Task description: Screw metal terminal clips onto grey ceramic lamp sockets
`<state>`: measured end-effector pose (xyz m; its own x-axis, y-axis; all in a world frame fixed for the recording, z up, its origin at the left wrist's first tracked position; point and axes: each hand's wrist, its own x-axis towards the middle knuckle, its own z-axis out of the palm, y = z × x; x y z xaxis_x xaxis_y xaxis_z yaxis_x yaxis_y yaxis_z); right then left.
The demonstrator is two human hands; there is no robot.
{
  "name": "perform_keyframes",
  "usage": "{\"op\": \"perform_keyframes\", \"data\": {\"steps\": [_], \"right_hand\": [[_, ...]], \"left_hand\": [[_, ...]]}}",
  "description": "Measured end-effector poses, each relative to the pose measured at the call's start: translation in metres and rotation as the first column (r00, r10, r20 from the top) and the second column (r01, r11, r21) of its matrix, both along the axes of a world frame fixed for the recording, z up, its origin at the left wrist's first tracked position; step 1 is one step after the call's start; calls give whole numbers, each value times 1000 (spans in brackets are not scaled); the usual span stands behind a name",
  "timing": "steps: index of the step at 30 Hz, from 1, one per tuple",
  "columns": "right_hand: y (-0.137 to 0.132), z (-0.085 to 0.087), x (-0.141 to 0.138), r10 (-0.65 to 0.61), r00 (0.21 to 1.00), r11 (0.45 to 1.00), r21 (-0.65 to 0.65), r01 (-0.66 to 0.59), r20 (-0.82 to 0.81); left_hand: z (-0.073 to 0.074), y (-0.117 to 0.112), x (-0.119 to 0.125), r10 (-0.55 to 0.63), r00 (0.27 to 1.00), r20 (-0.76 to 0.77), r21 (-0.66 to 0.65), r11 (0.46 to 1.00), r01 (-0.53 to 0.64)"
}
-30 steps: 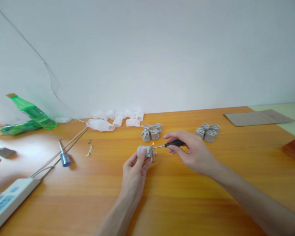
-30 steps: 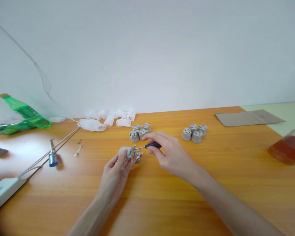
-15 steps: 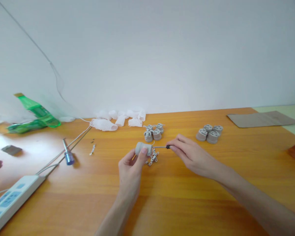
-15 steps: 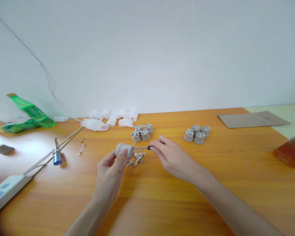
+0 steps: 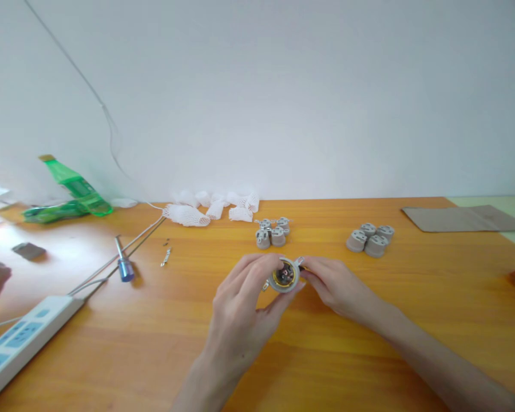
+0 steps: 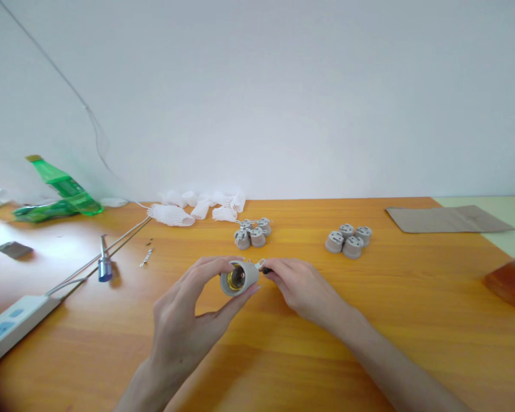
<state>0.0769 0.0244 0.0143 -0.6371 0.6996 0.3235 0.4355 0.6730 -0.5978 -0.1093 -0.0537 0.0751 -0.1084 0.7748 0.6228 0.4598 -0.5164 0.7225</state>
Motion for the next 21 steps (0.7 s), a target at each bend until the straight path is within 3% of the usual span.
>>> {"op": "perform_keyframes", "data": {"steps": [4,10,13,18,21], "right_hand": [[0,0,0,-14,1000,1000,-1,14,18],[2,-6,0,-13,1000,1000,-6,14,25],[3,-11,0,-7,1000,1000,-2,7,8],[4,-13,3,12,991,999,44,-6,-133],[4,-6,4,-9,977,997,76,26,-211]], "left_hand": [[3,0,0,22,999,-49,16,1000,-21],[3,2,-3,89,919,-383,200,980,-12],[2,4,-5,87,888,-452,231,973,22],[-5,7,-10,88,935,-344,193,981,-21],[-15,11,-15,77,991,-107,8,997,-77]]}}
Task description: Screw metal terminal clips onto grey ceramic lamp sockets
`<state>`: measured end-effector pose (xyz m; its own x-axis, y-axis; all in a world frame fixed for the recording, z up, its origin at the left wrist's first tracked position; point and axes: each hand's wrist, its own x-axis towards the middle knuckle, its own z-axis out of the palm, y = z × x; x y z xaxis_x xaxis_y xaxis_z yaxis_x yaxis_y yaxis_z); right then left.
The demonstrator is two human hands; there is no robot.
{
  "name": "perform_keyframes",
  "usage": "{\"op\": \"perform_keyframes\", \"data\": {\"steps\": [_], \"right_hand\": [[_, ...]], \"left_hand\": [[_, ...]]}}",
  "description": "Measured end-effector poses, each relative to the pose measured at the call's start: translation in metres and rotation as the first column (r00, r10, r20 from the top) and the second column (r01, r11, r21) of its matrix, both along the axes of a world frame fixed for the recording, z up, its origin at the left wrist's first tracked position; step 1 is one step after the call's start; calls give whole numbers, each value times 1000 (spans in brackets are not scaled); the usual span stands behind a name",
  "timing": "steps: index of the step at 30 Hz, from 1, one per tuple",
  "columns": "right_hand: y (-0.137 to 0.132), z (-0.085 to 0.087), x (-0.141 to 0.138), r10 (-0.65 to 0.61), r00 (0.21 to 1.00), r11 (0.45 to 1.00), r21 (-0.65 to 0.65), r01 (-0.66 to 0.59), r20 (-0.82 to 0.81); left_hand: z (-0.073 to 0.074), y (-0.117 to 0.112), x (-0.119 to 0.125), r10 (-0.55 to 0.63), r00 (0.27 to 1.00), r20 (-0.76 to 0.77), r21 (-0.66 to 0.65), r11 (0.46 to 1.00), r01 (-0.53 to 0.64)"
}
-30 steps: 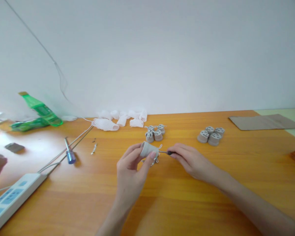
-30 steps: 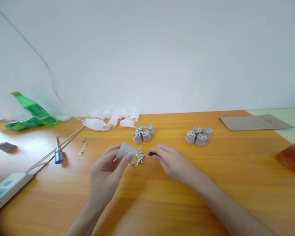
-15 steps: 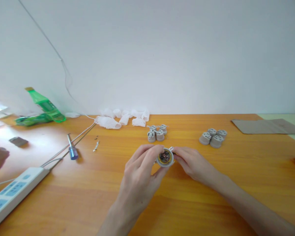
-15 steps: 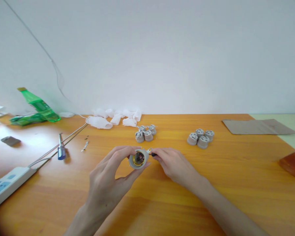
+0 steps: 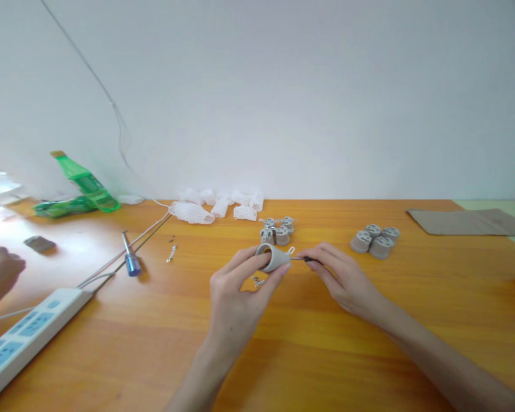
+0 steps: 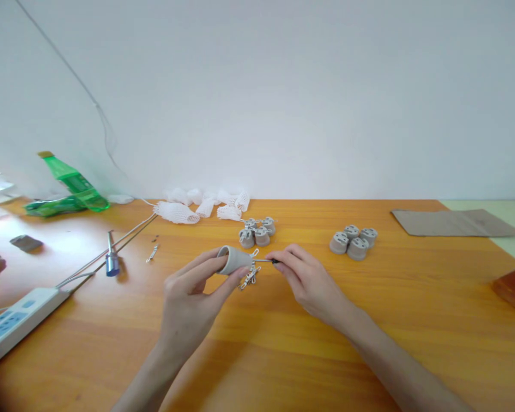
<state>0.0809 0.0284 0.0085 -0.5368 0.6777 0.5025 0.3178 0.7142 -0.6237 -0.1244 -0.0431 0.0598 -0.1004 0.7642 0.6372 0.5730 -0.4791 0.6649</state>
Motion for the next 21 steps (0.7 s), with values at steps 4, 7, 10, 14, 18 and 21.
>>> {"op": "perform_keyframes", "data": {"steps": [4,7,10,14,18,21], "right_hand": [[-3,15,1,-64,998,995,71,65,-20],[-4,26,3,-88,996,993,80,88,-13],[-2,33,10,-81,997,995,63,80,12],[2,41,18,-31,998,997,76,27,50],[-1,51,18,-28,998,989,150,18,62],[-6,58,16,-23,998,983,181,12,55]], "left_hand": [[-13,4,-5,-7,911,412,-265,956,127],[-20,5,-6,46,834,550,-365,911,191],[-24,5,-4,54,786,616,-411,873,261],[-28,4,-2,51,726,686,-413,849,331],[-30,5,-2,67,651,756,-376,859,348],[-30,5,-2,66,615,786,-359,859,366]]}}
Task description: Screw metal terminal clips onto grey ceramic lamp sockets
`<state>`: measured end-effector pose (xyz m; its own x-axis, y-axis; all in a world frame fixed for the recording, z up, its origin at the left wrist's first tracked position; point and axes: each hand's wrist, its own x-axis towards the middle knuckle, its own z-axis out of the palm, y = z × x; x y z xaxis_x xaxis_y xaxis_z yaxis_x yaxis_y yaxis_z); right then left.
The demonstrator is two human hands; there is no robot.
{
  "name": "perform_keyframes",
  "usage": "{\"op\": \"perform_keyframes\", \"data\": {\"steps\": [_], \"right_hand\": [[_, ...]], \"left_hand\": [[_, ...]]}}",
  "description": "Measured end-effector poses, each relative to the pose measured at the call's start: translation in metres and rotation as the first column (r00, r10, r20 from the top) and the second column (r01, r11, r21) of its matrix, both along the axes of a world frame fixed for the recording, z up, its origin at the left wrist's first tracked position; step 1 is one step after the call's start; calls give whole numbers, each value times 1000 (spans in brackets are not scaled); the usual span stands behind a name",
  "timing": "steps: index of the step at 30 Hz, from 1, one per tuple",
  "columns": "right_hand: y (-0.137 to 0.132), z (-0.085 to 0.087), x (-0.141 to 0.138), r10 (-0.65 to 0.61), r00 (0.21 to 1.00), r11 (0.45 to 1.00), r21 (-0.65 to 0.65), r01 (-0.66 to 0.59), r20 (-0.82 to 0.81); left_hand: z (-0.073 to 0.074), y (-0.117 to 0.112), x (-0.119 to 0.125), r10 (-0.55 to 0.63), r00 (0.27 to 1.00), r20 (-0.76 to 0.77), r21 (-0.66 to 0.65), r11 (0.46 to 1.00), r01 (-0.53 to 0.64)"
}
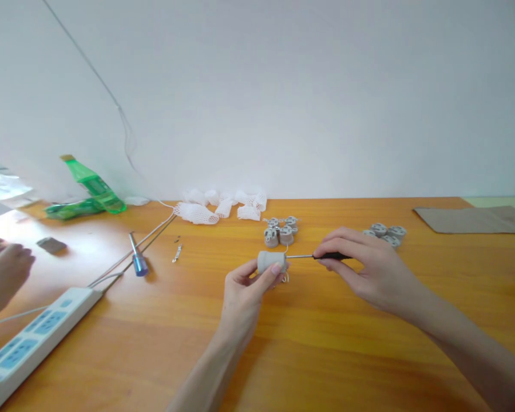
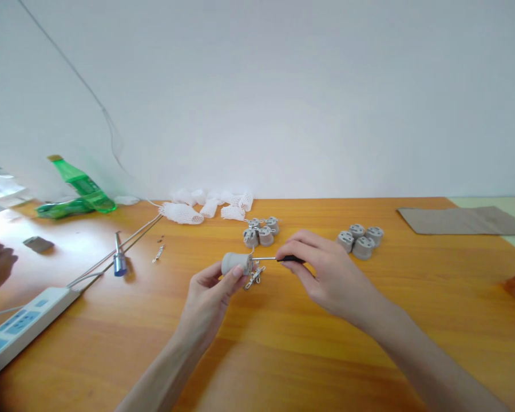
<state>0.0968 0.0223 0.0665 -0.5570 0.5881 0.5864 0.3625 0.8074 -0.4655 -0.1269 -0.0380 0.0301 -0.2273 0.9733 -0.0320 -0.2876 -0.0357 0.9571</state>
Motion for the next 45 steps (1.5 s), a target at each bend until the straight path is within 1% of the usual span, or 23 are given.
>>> {"op": "perform_keyframes", "data": {"steps": [2,5,9,11,13,15,17,18,19,21,23,24,25,27,29,30,32,34,36,39,42,43,45], "right_hand": [[-3,2,-1,-13,1000,1000,-26,13,-25],[-5,3,-2,-44,997,994,-99,38,-59],[-5,2,-5,23,995,993,-117,-34,-92],[-5,0,-7,22,989,989,-145,-43,-145],[-6,-3,-8,-22,979,976,-216,-22,-201],[-5,-4,-9,-76,971,948,-317,0,-226],[-4,-5,-8,-100,975,913,-409,10,-199],[-4,-5,-8,-100,979,907,-421,17,-177],[-3,-4,-7,-87,984,914,-406,17,-156],[-3,-4,-8,-23,990,946,-324,-24,-140],[-3,-3,-9,29,984,965,-250,-73,-175],[-4,-3,-9,34,979,967,-240,-83,-203],[-4,-3,-10,20,975,966,-246,-76,-222],[-5,-3,-11,-55,976,963,-271,-3,-209],[-4,-3,-11,-112,984,956,-286,69,-139],[-4,-3,-10,-118,988,953,-289,85,-100],[-3,-4,-9,-88,993,958,-278,63,-77],[-3,-4,-8,-25,993,968,-250,-4,-116],[-3,-5,-7,0,986,975,-220,-37,-166],[-2,-7,-7,-54,984,964,-265,7,-171],[-1,-10,-7,-89,989,939,-342,45,-114],[-1,-11,-8,-86,991,936,-349,44,-106],[-1,-11,-9,-57,990,951,-310,16,-126]], "left_hand": [[0,0,1,-8,1000,25,6,1000,8],[1,1,3,-7,997,77,15,1000,6],[4,2,4,31,987,159,6,999,-32],[3,2,5,47,982,181,1,999,-48],[1,2,6,47,984,170,-6,999,-47],[-2,2,8,32,988,150,-15,999,-31],[-4,2,9,14,988,153,-26,1000,-10],[-4,2,10,12,986,167,-30,1000,-7],[-4,3,10,17,982,187,-34,999,-11],[-3,4,8,41,973,226,-46,998,-31],[-1,5,7,65,964,256,-58,997,-52],[-1,5,6,70,962,264,-61,997,-55],[-1,5,7,65,962,266,-62,997,-51],[-2,5,8,52,964,262,-64,997,-36],[-4,4,10,41,965,259,-66,997,-25],[-4,4,11,43,964,261,-69,997,-25],[-4,4,11,59,962,268,-75,996,-40],[-3,5,10,75,961,264,-81,995,-56],[-3,4,10,84,963,255,-81,995,-65],[-3,4,11,75,966,246,-67,996,-61],[-3,5,12,55,972,230,-43,998,-47],[-3,5,12,56,973,224,-37,998,-49],[-2,5,10,71,973,218,-32,997,-65]]}}
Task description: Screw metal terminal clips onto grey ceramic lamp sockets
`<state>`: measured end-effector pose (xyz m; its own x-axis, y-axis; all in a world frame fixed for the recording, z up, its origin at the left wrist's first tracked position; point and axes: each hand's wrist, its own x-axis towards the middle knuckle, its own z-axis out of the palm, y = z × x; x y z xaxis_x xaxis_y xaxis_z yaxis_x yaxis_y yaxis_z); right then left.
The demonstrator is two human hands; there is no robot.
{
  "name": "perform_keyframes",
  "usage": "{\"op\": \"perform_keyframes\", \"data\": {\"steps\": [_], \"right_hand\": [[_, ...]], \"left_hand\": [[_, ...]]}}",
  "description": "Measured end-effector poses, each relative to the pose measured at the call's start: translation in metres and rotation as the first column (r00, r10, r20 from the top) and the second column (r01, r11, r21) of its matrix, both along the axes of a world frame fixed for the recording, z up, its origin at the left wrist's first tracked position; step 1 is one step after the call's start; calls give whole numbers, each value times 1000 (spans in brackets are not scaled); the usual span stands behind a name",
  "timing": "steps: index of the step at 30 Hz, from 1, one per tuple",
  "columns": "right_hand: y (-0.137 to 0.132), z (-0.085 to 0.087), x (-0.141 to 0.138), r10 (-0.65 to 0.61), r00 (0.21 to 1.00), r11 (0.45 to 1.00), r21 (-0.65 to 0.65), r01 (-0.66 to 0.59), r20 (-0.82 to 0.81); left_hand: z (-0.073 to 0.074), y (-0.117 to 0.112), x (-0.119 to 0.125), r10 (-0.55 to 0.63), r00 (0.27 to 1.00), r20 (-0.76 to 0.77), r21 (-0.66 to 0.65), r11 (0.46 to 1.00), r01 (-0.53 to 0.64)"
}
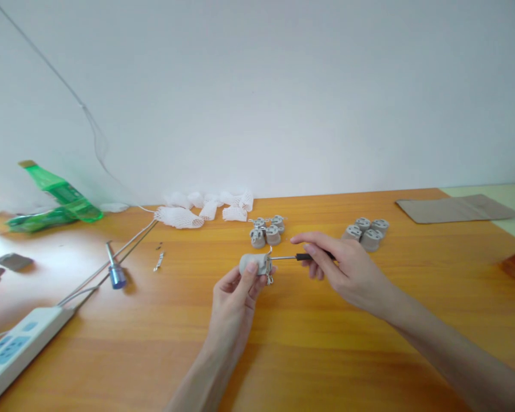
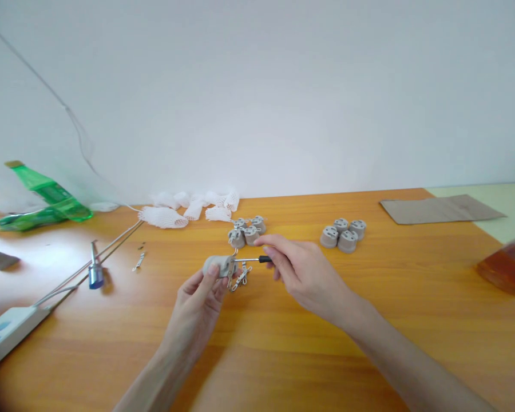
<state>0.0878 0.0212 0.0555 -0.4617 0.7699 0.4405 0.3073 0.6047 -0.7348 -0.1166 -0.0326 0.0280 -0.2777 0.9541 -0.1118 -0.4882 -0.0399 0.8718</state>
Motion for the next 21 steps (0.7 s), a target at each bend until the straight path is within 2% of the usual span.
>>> {"op": "perform_keyframes", "data": {"steps": [3,6,9,11,14,17,19,21], "right_hand": [[-1,2,-2,33,996,996,81,-26,-87],[-3,4,-2,-17,992,1000,-11,16,-127],[-2,5,-1,-41,999,995,-96,37,-36],[-1,4,0,-17,999,995,-101,20,33],[2,4,2,43,998,998,31,-45,48],[3,4,3,87,996,979,182,-91,31],[2,5,3,73,997,991,111,-74,14],[2,5,2,43,999,995,-91,-45,-30]], "left_hand": [[0,0,-2,22,1000,10,0,1000,-22],[-2,-2,0,-4,1000,-6,-4,1000,4],[-5,-2,2,-23,999,-23,-19,1000,22],[-6,-1,2,-3,1000,-10,-21,1000,3],[-6,1,0,30,1000,9,-32,999,-29],[-5,1,-1,28,1000,9,-43,999,-27],[-6,0,-1,9,1000,-6,-41,999,-10],[-7,0,0,-7,1000,-27,-35,999,6]]}}
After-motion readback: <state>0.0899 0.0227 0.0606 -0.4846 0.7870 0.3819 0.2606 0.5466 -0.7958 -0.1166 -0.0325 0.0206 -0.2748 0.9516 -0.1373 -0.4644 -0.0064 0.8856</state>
